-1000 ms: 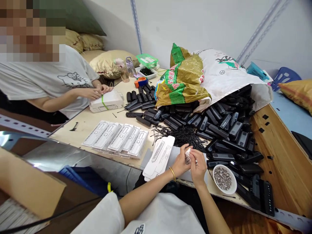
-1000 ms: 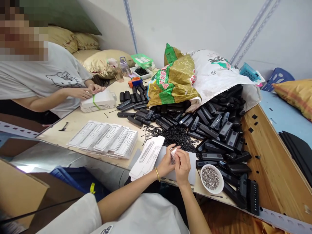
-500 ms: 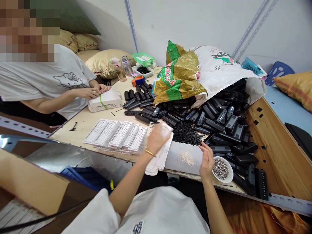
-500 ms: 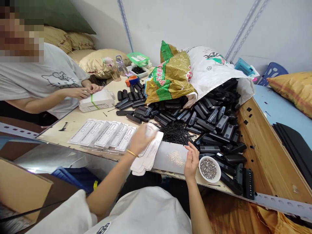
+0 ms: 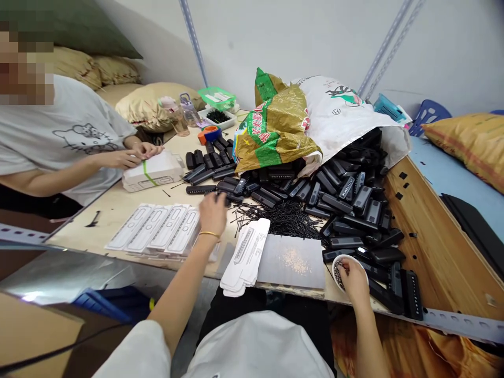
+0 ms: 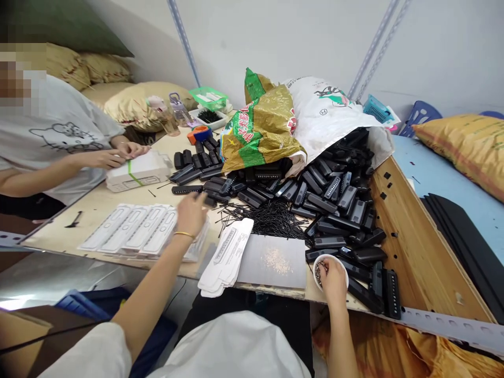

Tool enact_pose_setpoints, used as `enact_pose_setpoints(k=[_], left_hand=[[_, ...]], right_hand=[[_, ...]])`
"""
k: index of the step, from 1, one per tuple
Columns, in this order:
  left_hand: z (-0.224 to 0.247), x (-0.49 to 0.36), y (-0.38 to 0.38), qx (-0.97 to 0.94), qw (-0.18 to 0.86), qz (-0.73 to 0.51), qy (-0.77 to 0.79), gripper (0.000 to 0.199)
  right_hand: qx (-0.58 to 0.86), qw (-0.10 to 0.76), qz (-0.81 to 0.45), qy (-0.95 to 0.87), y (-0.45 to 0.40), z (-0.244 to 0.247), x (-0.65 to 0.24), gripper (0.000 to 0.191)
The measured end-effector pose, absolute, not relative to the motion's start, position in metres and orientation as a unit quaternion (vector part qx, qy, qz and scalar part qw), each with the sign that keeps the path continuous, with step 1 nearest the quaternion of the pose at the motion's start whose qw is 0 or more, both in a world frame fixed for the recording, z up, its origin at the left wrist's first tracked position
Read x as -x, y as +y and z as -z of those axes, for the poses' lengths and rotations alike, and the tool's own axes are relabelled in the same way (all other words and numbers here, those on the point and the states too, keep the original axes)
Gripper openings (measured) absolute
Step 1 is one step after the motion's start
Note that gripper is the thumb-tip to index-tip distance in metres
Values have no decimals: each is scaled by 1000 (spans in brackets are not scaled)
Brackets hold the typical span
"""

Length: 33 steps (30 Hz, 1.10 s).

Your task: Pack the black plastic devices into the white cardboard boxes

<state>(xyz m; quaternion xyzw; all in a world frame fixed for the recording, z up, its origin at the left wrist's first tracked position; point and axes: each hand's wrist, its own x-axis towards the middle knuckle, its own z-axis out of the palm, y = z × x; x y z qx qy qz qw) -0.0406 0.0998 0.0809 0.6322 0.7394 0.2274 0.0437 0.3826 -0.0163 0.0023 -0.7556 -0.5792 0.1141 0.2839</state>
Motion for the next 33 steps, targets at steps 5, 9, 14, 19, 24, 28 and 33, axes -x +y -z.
enact_pose_setpoints(k=[5, 9, 14, 19, 24, 28, 33], left_hand=[[-57, -30, 161, -760, 177, -227, 582, 18], [-42, -50, 182, -772, 201, -221, 561, 32], [-48, -36, 186, -758, 223, -252, 558, 19], [-66, -38, 159, -691, 250, -365, 571, 44], [-74, -73, 91, -421, 568, -545, 450, 44], [-73, -95, 53, -218, 703, -543, 405, 29], [-68, -103, 40, -77, 734, -528, 420, 16]], right_hand=[[738, 284, -88, -605, -23, 17, -391, 35], [753, 349, -103, -549, -27, 13, -388, 34], [728, 522, -214, -389, -27, -6, -371, 33], [620, 601, -359, -356, -18, -31, -332, 27], [569, 597, -420, -380, -14, -44, -292, 21], [550, 571, -421, -440, -14, -46, -269, 17], [562, 549, -399, -473, -18, -43, -257, 13]])
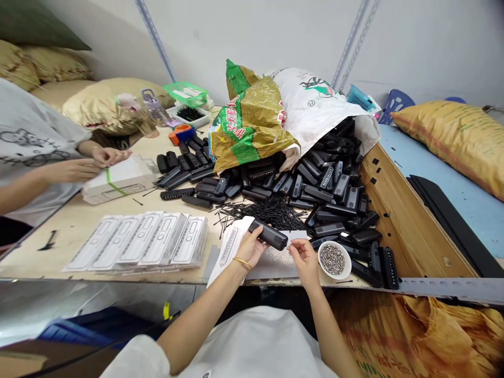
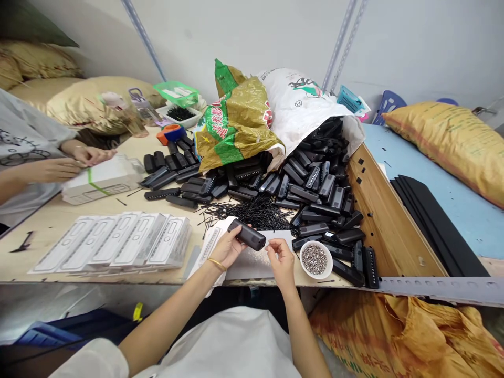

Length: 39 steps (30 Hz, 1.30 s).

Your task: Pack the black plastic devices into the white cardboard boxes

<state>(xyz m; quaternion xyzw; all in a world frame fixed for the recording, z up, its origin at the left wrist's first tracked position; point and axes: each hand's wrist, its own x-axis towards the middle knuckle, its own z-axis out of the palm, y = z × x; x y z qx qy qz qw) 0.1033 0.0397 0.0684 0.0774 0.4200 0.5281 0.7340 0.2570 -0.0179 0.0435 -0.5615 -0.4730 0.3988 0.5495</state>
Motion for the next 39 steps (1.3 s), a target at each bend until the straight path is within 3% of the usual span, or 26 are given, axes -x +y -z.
enact_pose_setpoints(k=[10, 16, 19, 26, 39], left_hand=[[-67, -104, 33, -29, 740, -543, 395, 13], [-70, -104, 34, -16, 748, -541, 384, 10], [-67, -102, 35, 1, 748, -536, 391, 13], [-52, -98, 33, 21, 766, -530, 363, 15], [-65, -105, 26, 49, 769, -532, 351, 23]], right_hand=[[603, 527, -324, -504, -22, -40, -254, 12], [594, 545, -357, -472, -22, -39, -253, 17], [585, 555, -366, -464, -23, -39, -251, 18], [565, 599, -241, -514, -18, -37, -239, 12], [536, 668, -262, -445, -16, -33, -230, 8]])
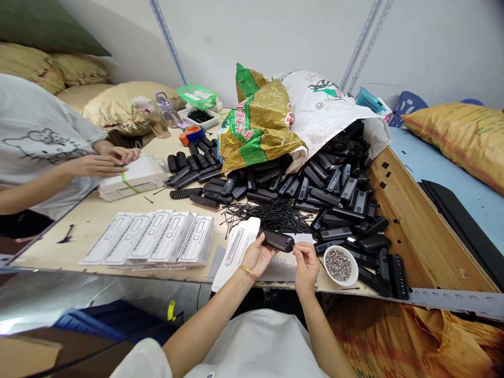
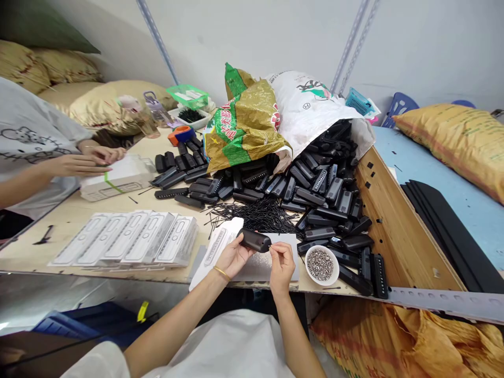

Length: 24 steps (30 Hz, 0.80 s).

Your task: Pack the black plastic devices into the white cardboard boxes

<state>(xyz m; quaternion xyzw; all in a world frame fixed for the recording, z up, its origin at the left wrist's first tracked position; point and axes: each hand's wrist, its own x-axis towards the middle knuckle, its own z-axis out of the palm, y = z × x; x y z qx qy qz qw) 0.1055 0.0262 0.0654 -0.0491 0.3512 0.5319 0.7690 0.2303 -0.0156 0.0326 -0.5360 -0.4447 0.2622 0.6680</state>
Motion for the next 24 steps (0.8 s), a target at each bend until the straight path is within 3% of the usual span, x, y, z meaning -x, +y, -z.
enact_pose_setpoints(k=[6, 12, 17, 21, 24], left_hand=[[-59, -103, 20, -17, 750, -573, 331, 11], [-70, -97, 23, -96, 735, -575, 347, 25], [-91, -92, 12, -245, 713, -588, 294, 36], [-70, -109, 8, -408, 697, -479, 345, 28], [-49, -123, 26, -356, 668, -488, 436, 30]], right_hand=[[555, 623, -226, -502, -19, -31, -235, 10], [569, 600, -289, -482, -28, -21, -237, 12], [589, 605, -333, -420, -34, -16, -256, 25], [639, 600, -288, -386, -36, -23, -278, 24], [652, 577, -266, -413, -36, -27, -291, 25]])
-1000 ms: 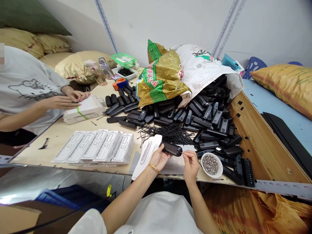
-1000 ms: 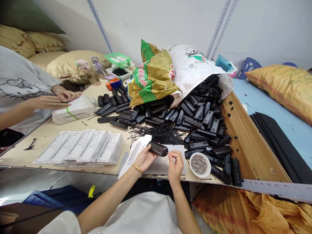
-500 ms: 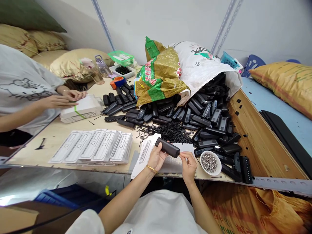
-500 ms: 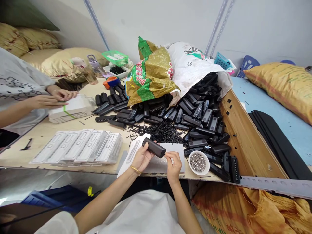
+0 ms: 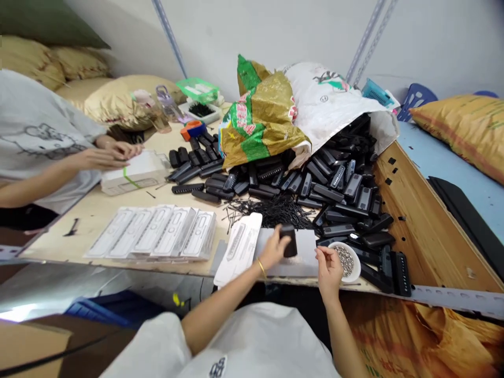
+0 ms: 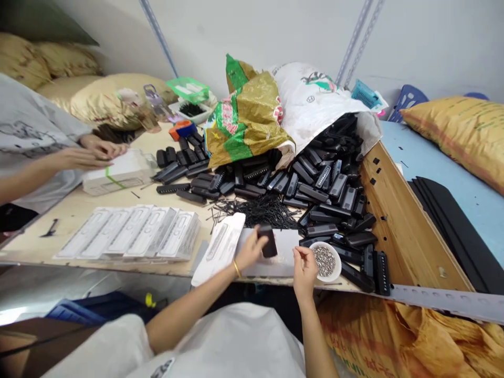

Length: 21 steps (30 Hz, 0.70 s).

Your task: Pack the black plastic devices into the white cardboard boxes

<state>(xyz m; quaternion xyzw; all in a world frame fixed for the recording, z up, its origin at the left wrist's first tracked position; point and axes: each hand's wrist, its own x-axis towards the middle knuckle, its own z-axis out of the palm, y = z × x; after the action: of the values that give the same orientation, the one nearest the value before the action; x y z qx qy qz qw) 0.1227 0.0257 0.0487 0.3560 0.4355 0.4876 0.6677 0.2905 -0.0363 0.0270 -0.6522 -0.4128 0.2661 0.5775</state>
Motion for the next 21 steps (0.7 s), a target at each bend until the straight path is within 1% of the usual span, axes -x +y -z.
enact_pose_setpoints(k=[3, 6, 11, 12, 15, 17, 18, 21], left_hand=[[-40, -122, 48, -287, 673, -516, 445, 36], [-40, -115, 61, -254, 691, -516, 437, 39], [-34, -123, 64, -219, 703, -496, 461, 27], [-32, -126, 62, -216, 701, -497, 465, 27], [-32, -119, 51, -217, 695, -503, 466, 41], [-35, -99, 37, -264, 667, -518, 466, 55], [-36, -86, 30, -302, 636, -527, 476, 60], [-36, -44, 11, -406, 498, -512, 571, 64]], right_hand=[[658, 571, -262, -414, -36, -28, -299, 27], [664, 565, -274, -407, -35, -27, -303, 29], [670, 553, -271, -415, -25, -29, -303, 29], [670, 549, -268, -421, -21, -32, -302, 29], [666, 505, -266, -480, -7, -41, -290, 22], [642, 452, -274, -556, 4, -45, -270, 16], [619, 423, -278, -601, 11, -46, -257, 14], [534, 347, -273, -721, 33, -41, -208, 10]])
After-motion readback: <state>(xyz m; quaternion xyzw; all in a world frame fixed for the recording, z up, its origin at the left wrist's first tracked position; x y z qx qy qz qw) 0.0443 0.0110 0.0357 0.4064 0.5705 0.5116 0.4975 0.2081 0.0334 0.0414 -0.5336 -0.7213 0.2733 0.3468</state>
